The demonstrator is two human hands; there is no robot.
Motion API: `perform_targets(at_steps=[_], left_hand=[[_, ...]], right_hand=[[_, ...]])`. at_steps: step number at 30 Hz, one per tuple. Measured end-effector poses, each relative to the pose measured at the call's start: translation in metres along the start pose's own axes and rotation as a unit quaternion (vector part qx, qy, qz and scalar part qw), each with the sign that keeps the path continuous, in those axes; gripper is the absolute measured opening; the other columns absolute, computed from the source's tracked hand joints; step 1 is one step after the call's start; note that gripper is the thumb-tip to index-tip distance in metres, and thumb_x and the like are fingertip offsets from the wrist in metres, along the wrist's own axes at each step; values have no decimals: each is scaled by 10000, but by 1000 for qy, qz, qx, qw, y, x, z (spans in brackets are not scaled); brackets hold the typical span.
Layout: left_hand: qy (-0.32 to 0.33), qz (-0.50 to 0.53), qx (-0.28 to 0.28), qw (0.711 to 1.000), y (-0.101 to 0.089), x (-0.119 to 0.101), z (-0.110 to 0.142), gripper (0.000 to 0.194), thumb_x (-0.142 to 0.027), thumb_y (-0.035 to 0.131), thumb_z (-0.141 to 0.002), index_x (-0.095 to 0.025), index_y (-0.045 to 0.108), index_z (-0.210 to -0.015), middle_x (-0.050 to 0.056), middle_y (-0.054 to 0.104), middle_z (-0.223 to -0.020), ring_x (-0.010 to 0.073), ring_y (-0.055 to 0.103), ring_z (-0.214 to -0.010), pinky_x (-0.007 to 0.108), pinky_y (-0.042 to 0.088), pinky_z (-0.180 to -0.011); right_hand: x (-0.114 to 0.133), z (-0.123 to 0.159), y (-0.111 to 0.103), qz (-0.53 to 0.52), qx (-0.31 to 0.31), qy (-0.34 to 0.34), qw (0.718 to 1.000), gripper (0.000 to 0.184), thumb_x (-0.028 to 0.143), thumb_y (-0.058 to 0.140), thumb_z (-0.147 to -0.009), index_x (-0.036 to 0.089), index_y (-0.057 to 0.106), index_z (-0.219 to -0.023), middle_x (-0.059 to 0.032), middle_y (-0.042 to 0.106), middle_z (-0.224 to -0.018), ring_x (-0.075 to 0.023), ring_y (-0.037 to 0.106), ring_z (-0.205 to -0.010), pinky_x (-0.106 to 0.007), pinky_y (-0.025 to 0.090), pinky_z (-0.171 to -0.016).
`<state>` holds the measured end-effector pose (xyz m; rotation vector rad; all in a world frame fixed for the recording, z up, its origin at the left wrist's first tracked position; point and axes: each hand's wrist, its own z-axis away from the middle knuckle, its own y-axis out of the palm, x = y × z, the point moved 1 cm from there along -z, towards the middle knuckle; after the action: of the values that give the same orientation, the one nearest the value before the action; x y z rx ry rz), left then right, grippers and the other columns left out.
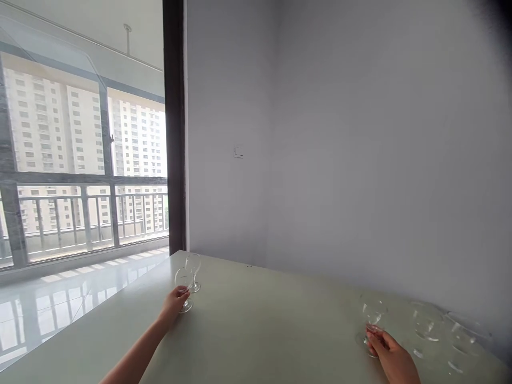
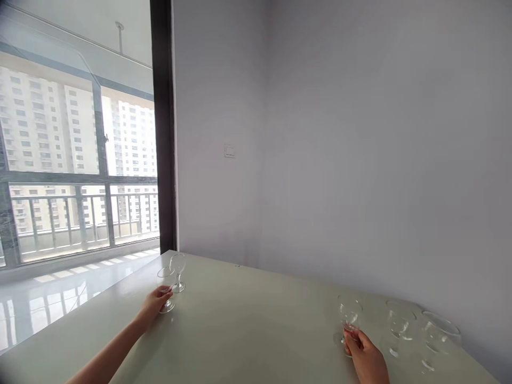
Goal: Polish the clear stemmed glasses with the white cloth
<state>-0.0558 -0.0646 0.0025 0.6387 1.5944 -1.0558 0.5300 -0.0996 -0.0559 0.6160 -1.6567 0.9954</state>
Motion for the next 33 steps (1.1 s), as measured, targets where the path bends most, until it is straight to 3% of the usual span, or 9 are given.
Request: perform_targets(at_steps=[6, 10, 12, 14, 19, 23, 26, 29, 33], left_hand=[[-8, -46, -46, 998, -12, -2, -4, 160, -266, 562, -840, -145, 574, -943, -14, 592, -797, 102, 560, -639, 272, 484, -603], [-10, -75, -170, 983, -11, -4, 25, 311, -152, 528, -760, -154, 482, -1068, 72, 517, -977, 259, 502, -1023, 408, 410, -846], [5, -79, -191, 978, 3, -8, 48, 310, -155, 472, -741, -168, 452, -1049, 90, 473, -1009, 292, 440, -1097, 418, 360, -900], [40, -72, -143, 986, 27, -16, 74, 248, -171, 449, -720, -200, 467, -966, 58, 477, -962, 255, 494, -975, 374, 382, -865], [101, -47, 90, 990, 121, -45, 138, 253, -112, 501, -599, -223, 565, -818, -10, 564, -861, 129, 488, -620, 249, 421, -657], [75, -42, 227, 970, 204, -59, 180, 304, -110, 541, -602, -200, 644, -873, 18, 618, -794, 135, 520, -585, 251, 406, -569], [73, -38, 268, 960, 256, -68, 204, 409, -116, 582, -616, -173, 627, -1018, 81, 643, -939, 179, 579, -717, 283, 423, -650], [84, -31, 272, 958, 286, -75, 216, 401, -119, 607, -633, -170, 613, -1031, 120, 610, -1099, 221, 578, -916, 315, 404, -796], [75, -16, 269, 960, 292, -76, 215, 205, -171, 572, -727, -166, 604, -929, 65, 653, -941, 193, 589, -880, 346, 418, -806]], right_hand=[[-5, -2, 1, -21, -11, -22, 999, 444, 535, 544, -620, 187, 630, -881, -14, 655, -609, -226, 612, -630, -343, 432, -656], [-8, -4, 2, -36, -14, -29, 999, 407, 515, 575, -605, 196, 647, -847, -40, 683, -661, -242, 618, -626, -354, 438, -626], [-8, -4, 2, -28, -10, -34, 999, 411, 523, 564, -609, 193, 647, -840, -37, 676, -635, -242, 615, -609, -358, 445, -633], [-4, -1, 4, -22, -3, -43, 999, 414, 524, 554, -610, 193, 644, -840, -39, 683, -657, -238, 616, -618, -353, 454, -650], [17, 17, 15, -13, 34, -60, 998, 404, 525, 559, -591, 198, 656, -807, -56, 703, -750, -239, 621, -635, -336, 463, -612], [32, 36, 32, -12, 68, -114, 991, 324, 473, 584, -600, 207, 666, -764, -49, 691, -689, -262, 621, -665, -364, 455, -665], [40, 51, 46, -22, 113, -152, 982, 241, 400, 599, -626, 214, 683, -756, -39, 696, -692, -250, 621, -669, -361, 457, -698], [47, 64, 57, -38, 179, -180, 966, 229, 330, 576, -674, 208, 706, -817, -40, 709, -724, -235, 629, -673, -339, 476, -681], [55, 77, 61, -76, 239, -189, 949, 259, 293, 537, -713, 204, 705, -889, -55, 717, -836, -228, 641, -747, -334, 491, -710]])
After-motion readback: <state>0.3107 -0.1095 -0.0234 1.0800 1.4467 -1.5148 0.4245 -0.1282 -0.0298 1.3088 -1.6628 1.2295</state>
